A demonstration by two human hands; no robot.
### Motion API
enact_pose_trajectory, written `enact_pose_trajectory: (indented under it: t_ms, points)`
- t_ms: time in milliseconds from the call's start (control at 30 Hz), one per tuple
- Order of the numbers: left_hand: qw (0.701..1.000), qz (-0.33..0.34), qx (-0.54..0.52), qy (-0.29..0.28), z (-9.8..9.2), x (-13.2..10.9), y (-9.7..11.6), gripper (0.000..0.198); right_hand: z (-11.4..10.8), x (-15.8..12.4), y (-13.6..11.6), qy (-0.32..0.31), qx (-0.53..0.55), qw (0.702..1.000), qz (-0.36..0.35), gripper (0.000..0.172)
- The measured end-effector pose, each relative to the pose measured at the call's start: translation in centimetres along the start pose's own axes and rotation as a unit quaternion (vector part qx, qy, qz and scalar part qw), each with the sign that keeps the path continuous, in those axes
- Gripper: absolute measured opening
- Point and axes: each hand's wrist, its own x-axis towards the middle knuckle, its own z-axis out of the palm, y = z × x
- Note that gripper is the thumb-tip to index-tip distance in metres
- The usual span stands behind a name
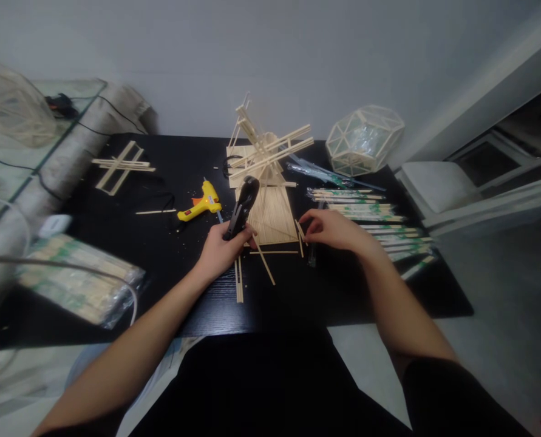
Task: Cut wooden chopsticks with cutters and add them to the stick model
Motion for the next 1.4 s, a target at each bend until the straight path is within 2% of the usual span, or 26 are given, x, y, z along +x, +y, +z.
enact_pose_trajectory:
  t_ms: [200,333,567,767,933,1133,1400]
  points:
    - [1.0,-0.001,0.01,-0.001,0.0,0.0,0.1,0.025,0.3,-0.3,0.3,-0.062,-0.052,0.996,-0.031,0.088]
    - [1.0,-0.008,0.0,-0.002,0.1,0.0,0.3,0.023,0.9,-0.4,0.5,-0.051,-0.092,0.994,-0.033,0.1]
    - [1.0,0.002,0.006,-0.007,0.0,0.0,-0.1,0.023,1.1,-0.7,0.0,-0.061,-0.111,0.992,-0.031,0.103]
    - [1.0,0.004,0.013,-0.006,0.0,0.0,-0.3,0.022,1.0,-0.8,-0.4,-0.057,-0.131,0.989,-0.037,0.088]
    - [1.0,0.003,0.016,-0.004,0.0,0.0,-0.1,0.02,1.0,-0.4,0.2,-0.056,-0.105,0.992,-0.037,0.095]
    - [1.0,0.011,0.018,-0.005,0.1,0.0,0.0,0.021,1.0,0.0,0.8,-0.044,-0.095,0.993,-0.049,0.081]
    - [1.0,0.004,0.021,-0.003,0.1,0.0,0.1,0.021,0.7,0.1,0.5,-0.048,-0.096,0.993,-0.049,0.079]
